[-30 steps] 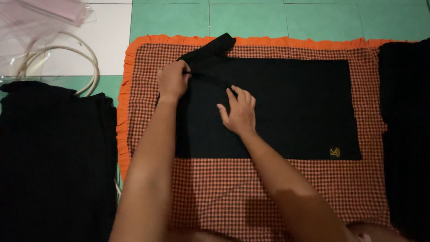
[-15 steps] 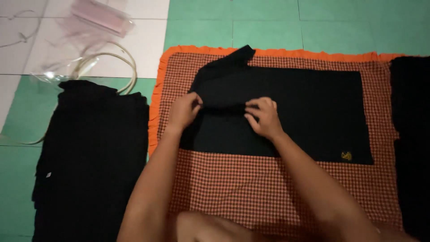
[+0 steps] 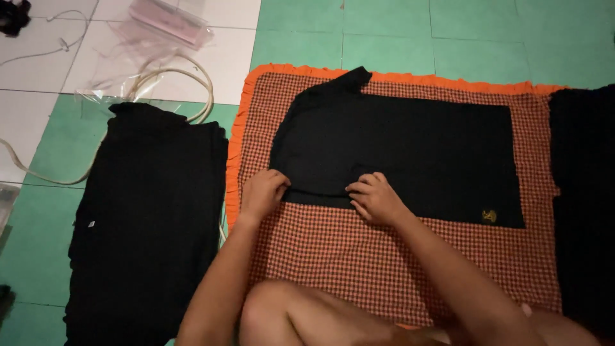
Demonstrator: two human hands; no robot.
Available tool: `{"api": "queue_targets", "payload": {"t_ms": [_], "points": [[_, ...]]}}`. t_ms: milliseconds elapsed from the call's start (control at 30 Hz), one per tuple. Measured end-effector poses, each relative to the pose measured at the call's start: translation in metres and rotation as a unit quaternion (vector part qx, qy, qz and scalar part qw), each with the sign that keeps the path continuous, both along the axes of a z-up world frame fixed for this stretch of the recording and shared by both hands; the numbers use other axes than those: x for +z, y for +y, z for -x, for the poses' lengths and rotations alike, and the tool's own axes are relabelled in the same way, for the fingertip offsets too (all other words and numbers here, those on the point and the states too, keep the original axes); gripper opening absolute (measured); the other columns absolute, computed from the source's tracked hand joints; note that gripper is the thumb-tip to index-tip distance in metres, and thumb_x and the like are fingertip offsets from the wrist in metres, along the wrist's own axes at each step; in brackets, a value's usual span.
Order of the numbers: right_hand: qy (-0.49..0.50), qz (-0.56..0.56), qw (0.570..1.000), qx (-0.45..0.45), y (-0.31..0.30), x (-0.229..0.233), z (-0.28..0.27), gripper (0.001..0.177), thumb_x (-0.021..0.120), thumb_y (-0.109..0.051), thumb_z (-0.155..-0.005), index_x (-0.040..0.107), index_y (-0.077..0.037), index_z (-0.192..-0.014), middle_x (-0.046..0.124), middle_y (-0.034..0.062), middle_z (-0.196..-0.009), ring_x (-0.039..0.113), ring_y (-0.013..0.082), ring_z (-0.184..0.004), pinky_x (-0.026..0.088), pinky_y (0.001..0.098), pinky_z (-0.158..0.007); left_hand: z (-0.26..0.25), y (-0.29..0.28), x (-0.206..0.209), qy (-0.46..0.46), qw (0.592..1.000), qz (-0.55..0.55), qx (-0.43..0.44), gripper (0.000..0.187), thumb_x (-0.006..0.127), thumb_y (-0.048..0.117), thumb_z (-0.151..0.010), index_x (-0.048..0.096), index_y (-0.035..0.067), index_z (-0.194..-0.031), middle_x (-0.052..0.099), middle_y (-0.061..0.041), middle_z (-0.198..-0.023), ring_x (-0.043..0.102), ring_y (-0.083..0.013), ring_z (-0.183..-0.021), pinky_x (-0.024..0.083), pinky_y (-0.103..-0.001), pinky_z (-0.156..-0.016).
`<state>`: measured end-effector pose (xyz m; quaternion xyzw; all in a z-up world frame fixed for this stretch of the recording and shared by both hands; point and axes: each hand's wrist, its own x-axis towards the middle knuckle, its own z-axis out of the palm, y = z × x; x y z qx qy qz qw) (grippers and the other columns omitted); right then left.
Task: The person is folding black t-shirts or fabric pieces into neat rectangles on a checkered mat.
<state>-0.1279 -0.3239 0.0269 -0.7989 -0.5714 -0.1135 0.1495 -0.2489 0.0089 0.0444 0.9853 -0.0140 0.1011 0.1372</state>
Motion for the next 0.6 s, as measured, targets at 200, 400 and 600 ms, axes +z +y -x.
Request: {"api": "queue_targets", "payload": {"t_ms": [200,400,600], "points": [[0.01,-0.009,1.0,0.014,-0.004,0.009,0.001,0.02,0.065,-0.031,-0.092,0.078,-0.015,-0.094,0.071,-0.005,-0.113,0.056,0.0227,-0.109,0.04,0.0427,-0.091,0.006,-0.004,0.004,-0.044,0.999,-0.019,-0.022,0.003,0.072,0.025,-0.084,0.07,0.028,-0.084,0.069,0.007,-0.09,0.069,-0.0183,-0.087,0.058,-0.032,-0.073],[0.032,-0.004,0.999,0.008,-0.005,0.011,0.008,0.02,0.064,-0.03,-0.093,0.077,-0.015,-0.094,0.072,-0.0054,-0.111,0.056,0.0217,-0.108,0.039,0.0421,-0.092,0.011,-0.01,0.006,-0.053,0.998,-0.02,-0.021,0.003,0.073,0.02,-0.082,0.073,0.023,-0.081,0.069,0.002,-0.085,0.068,-0.022,-0.081,0.057,-0.033,-0.069],[0.117,-0.031,0.992,0.025,-0.003,0.028,0.013,0.018,0.069,-0.031,-0.091,0.077,-0.016,-0.085,0.075,-0.0044,-0.099,0.061,0.0205,-0.102,0.044,0.0401,-0.091,0.012,-0.011,0.003,-0.051,0.998,-0.023,-0.016,0.003,0.071,0.022,-0.08,0.073,0.023,-0.078,0.069,0.003,-0.084,0.068,-0.022,-0.079,0.055,-0.034,-0.066]]}}
